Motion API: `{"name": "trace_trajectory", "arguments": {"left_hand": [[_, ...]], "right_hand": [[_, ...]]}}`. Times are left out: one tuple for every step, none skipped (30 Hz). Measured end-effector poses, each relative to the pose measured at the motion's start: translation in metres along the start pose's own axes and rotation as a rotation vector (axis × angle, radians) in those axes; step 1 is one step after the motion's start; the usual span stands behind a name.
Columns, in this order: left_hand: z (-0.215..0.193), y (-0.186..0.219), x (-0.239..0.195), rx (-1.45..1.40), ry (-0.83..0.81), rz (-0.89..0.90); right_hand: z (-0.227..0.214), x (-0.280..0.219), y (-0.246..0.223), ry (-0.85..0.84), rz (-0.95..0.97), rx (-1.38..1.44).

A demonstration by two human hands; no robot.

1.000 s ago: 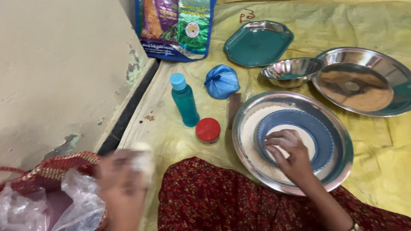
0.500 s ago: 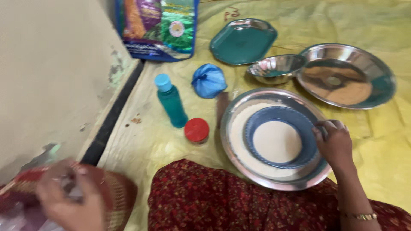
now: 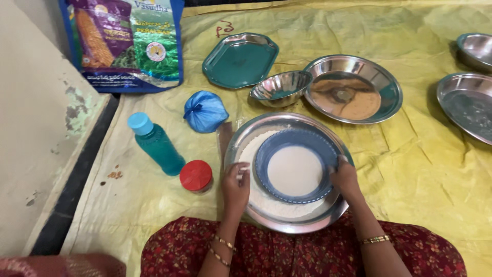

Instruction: The person sifts white flour from a blue bowl into a larger metal bowl using a sieve. They then mix the sifted flour with their hand and pour water from a plastic bottle into the flour.

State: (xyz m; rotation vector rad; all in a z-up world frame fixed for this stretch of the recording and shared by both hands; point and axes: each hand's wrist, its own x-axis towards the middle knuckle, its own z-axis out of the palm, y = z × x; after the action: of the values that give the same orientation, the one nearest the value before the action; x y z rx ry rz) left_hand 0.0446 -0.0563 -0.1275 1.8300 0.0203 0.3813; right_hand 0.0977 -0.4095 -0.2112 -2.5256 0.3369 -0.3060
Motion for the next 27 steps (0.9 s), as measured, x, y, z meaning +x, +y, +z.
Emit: {"name": "trace_trajectory", "arguments": {"left_hand": [[0.001, -0.01, -0.005, -0.006, 0.015, 0.022], [0.001, -0.019, -0.008, 0.015, 0.006, -0.001], [-0.002, -0.028, -0.012, 0.037, -0.004, -0.028], [-0.005, -0.036, -0.015, 0.059, -0.014, -0.054], [-0.007, -0.041, -0.016, 0.021, -0.016, -0.119], [-0.01, -0.045, -0.017, -0.017, -0.019, -0.183], [-0.011, -0.047, -0.015, -0.056, -0.02, -0.242], [-0.011, -0.048, -0.013, -0.063, 0.019, -0.106], [-0.013, -0.049, -0.013, -0.066, 0.057, 0.027], [-0.014, -0.049, -0.014, -0.07, 0.093, 0.162], [-0.013, -0.049, -0.013, -0.123, 0.081, 0.089], [-0.012, -0.049, -0.012, -0.176, 0.068, 0.016], [-0.009, -0.048, -0.013, -0.228, 0.054, -0.061], [-0.006, -0.049, -0.012, -0.22, 0.044, -0.084], [-0.005, -0.05, -0.014, -0.209, 0.038, -0.113], [-0.003, -0.051, -0.016, -0.199, 0.031, -0.141], [-0.002, -0.051, -0.015, -0.188, 0.033, -0.167], [0.0, -0.051, -0.015, -0.178, 0.034, -0.192], [0.001, -0.051, -0.015, -0.168, 0.033, -0.219], [0.001, -0.052, -0.014, -0.176, 0.034, -0.158], [0.002, -0.052, -0.015, -0.185, 0.036, -0.099], [0.002, -0.053, -0.016, -0.194, 0.038, -0.04], [0.0, -0.053, -0.016, -0.175, 0.033, -0.128], [-0.001, -0.054, -0.015, -0.155, 0.027, -0.215], [-0.001, -0.054, -0.014, -0.137, 0.017, -0.303], [0.0, -0.054, -0.014, -0.156, 0.032, -0.204], [0.001, -0.054, -0.015, -0.176, 0.047, -0.109]], "right_hand": [[-0.005, -0.001, -0.001, 0.034, 0.036, 0.084], [-0.01, -0.002, -0.003, 0.069, 0.071, 0.168], [-0.012, -0.005, -0.006, 0.062, 0.029, 0.215], [-0.013, -0.009, -0.011, 0.055, -0.012, 0.263], [-0.015, -0.012, -0.016, 0.05, -0.057, 0.312], [-0.015, -0.017, -0.021, 0.054, 0.001, 0.273], [-0.012, -0.022, -0.029, 0.062, 0.055, 0.236], [-0.009, -0.026, -0.035, 0.07, 0.109, 0.199], [-0.007, -0.031, -0.039, 0.037, 0.165, 0.212], [-0.004, -0.035, -0.042, 0.003, 0.22, 0.225], [-0.001, -0.036, -0.044, -0.027, 0.275, 0.239], [0.001, -0.036, -0.046, 0.024, 0.177, 0.265], [0.003, -0.038, -0.045, 0.073, 0.082, 0.289], [0.003, -0.038, -0.044, 0.122, -0.014, 0.311], [0.004, -0.039, -0.044, 0.157, -0.013, 0.225], [0.003, -0.041, -0.044, 0.191, -0.013, 0.138], [0.001, -0.04, -0.046, 0.227, -0.017, 0.054], [0.0, -0.04, -0.05, 0.129, 0.108, 0.178], [-0.003, -0.04, -0.053, 0.029, 0.233, 0.299], [-0.005, -0.042, -0.057, -0.073, 0.357, 0.419], [-0.008, -0.043, -0.06, -0.052, 0.36, 0.399], [-0.011, -0.046, -0.063, -0.031, 0.362, 0.378], [-0.011, -0.046, -0.066, -0.01, 0.363, 0.36], [-0.009, -0.047, -0.069, -0.028, 0.322, 0.426], [-0.009, -0.048, -0.068, -0.044, 0.283, 0.49], [-0.006, -0.049, -0.067, -0.059, 0.243, 0.553], [-0.004, -0.05, -0.063, -0.031, 0.265, 0.541]]}}
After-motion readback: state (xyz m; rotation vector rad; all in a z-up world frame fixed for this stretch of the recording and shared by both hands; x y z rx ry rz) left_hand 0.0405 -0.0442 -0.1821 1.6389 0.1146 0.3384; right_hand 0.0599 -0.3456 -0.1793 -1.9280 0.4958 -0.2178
